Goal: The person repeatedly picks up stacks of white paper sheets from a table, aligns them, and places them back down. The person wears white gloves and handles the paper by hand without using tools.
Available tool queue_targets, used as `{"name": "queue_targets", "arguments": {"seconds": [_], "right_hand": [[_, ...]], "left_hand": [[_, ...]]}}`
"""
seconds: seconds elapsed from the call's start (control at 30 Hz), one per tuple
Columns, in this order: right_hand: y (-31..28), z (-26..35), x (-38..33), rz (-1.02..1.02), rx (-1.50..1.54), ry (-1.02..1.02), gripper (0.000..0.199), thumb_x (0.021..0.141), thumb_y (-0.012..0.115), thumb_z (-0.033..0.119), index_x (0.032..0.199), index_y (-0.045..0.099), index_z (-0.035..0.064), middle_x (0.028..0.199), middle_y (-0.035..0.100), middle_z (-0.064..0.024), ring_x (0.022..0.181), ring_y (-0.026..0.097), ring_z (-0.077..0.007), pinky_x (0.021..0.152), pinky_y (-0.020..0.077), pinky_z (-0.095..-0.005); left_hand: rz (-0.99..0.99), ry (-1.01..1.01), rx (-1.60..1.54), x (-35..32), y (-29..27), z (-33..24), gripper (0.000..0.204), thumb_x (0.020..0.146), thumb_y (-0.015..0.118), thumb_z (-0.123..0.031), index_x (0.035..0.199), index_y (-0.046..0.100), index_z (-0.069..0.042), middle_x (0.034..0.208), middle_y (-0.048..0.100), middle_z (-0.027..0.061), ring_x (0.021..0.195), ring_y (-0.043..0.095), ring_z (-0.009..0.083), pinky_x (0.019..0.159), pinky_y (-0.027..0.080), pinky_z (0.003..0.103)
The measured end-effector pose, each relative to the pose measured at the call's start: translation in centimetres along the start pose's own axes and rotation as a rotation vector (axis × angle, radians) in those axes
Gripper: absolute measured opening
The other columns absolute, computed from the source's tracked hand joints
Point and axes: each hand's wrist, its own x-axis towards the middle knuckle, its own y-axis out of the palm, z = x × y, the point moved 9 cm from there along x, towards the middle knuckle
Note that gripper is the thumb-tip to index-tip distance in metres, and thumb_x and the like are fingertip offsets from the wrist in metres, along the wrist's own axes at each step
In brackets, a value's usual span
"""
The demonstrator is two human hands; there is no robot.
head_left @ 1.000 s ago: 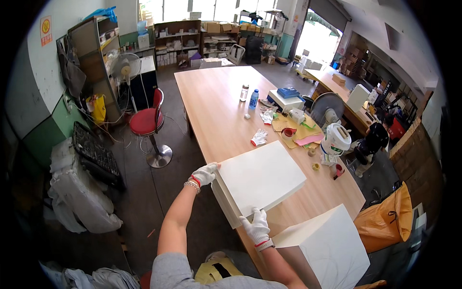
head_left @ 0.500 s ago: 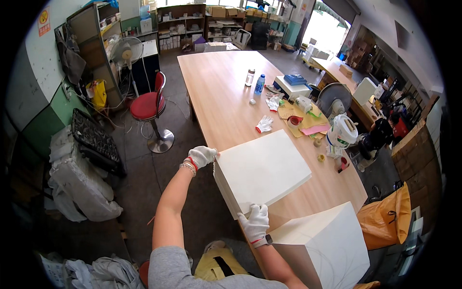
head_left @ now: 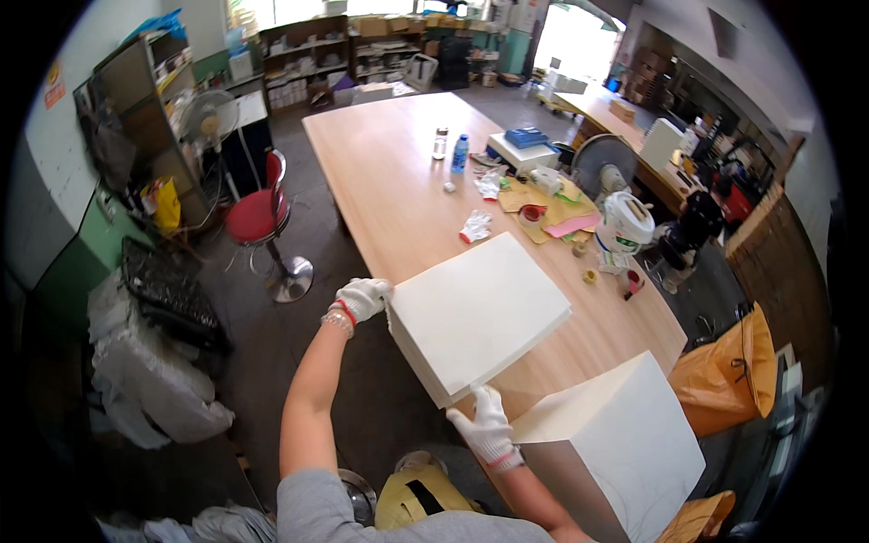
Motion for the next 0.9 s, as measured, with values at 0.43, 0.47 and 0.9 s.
{"name": "queue_targets", "arguments": {"seconds": [0.43,0.47,0.9], "right_hand": [[-33.8,-2.4,-31.3,-0.841,-0.570,0.450,0.020,0.086,0.067,0.003,0.106,0.067,0.0035,0.106,0.067,-0.0171,0.098,0.064,-0.0337,0.088,0.0511,-0.0437],[-34.4,-2.4,-34.1,-0.959,-0.768,0.519,0.008,0.090,0.065,0.005,0.098,0.065,0.0025,0.101,0.068,-0.0136,0.103,0.062,-0.0331,0.092,0.0485,-0.0436],[-38.8,2.7,-32.9,-1.094,-0.759,0.377,0.034,0.088,0.077,0.029,0.074,0.054,0.0086,0.067,0.047,-0.0108,0.062,0.052,-0.0319,0.057,0.0433,-0.0428]], "left_hand": [[-0.055,0.801,-0.571,2.4,-11.1,-42.6,0.042,0.082,0.079,-0.007,0.122,0.066,-0.004,0.124,0.069,0.0155,0.113,0.067,0.0345,0.095,0.054,0.041],[0.059,0.919,-0.604,0.6,-10.7,-47.5,0.044,0.082,0.079,-0.008,0.124,0.065,-0.005,0.126,0.068,0.0135,0.115,0.066,0.0323,0.095,0.054,0.041],[0.502,1.586,-0.302,-16.6,-1.2,-70.9,0.017,0.080,0.071,-0.014,0.094,0.065,-0.006,0.105,0.066,0.0090,0.101,0.063,0.0330,0.085,0.053,0.042]]}}
